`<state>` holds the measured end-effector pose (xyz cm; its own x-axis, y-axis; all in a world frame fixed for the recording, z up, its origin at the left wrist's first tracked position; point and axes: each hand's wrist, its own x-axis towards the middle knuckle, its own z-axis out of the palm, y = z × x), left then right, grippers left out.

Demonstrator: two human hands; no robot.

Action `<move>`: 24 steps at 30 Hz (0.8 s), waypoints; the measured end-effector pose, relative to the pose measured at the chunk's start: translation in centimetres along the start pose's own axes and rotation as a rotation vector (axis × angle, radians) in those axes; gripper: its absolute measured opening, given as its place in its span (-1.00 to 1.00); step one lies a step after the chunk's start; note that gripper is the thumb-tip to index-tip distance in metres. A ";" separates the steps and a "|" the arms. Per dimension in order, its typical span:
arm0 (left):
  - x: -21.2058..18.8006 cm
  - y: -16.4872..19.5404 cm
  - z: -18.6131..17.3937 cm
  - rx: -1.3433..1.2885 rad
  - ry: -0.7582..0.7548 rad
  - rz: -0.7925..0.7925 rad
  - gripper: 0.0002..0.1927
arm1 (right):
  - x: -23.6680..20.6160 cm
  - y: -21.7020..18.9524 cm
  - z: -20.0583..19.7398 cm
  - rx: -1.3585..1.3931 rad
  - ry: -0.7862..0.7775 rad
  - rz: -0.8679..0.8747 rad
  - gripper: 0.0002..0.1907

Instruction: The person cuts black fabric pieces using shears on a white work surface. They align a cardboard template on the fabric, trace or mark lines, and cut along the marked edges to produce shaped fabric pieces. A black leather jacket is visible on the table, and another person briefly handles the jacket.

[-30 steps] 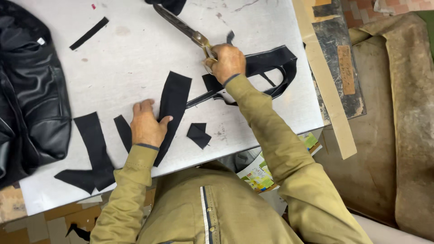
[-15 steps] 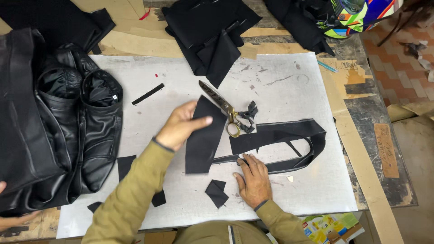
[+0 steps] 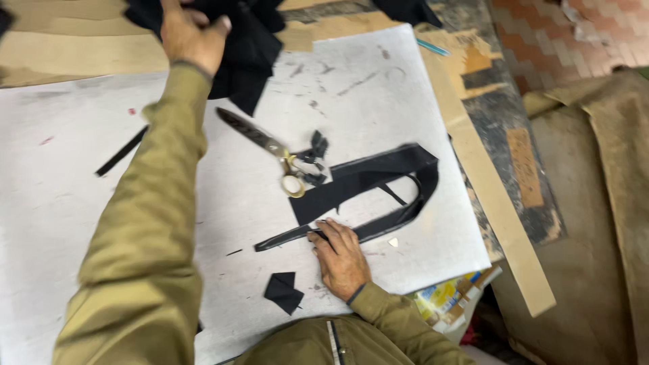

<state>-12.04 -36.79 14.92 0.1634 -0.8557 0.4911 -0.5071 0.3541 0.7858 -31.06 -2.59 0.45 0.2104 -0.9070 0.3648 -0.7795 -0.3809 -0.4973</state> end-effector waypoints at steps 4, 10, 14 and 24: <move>-13.7 0.6 0.0 -0.277 -1.329 -0.080 -0.45 | -1.4 1.6 -0.4 0.039 0.095 -0.032 -0.51; -29.6 2.9 -5.9 -0.313 -1.234 -0.132 -0.22 | -1.2 0.2 -2.1 0.193 0.358 -0.242 -0.65; -31.5 0.1 -10.6 -0.427 -1.160 -0.591 -0.59 | -0.9 -1.5 -3.4 0.218 0.218 -0.229 -0.69; -34.5 -2.0 -11.8 -0.358 -0.865 -0.430 -0.69 | 4.0 5.8 -9.7 -0.369 0.360 0.029 -0.50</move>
<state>-6.66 -3.48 0.81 -0.4652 -0.8656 -0.1854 -0.2445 -0.0757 0.9667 -40.45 -6.63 6.71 0.0196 -0.7721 0.6352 -0.9519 -0.2088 -0.2244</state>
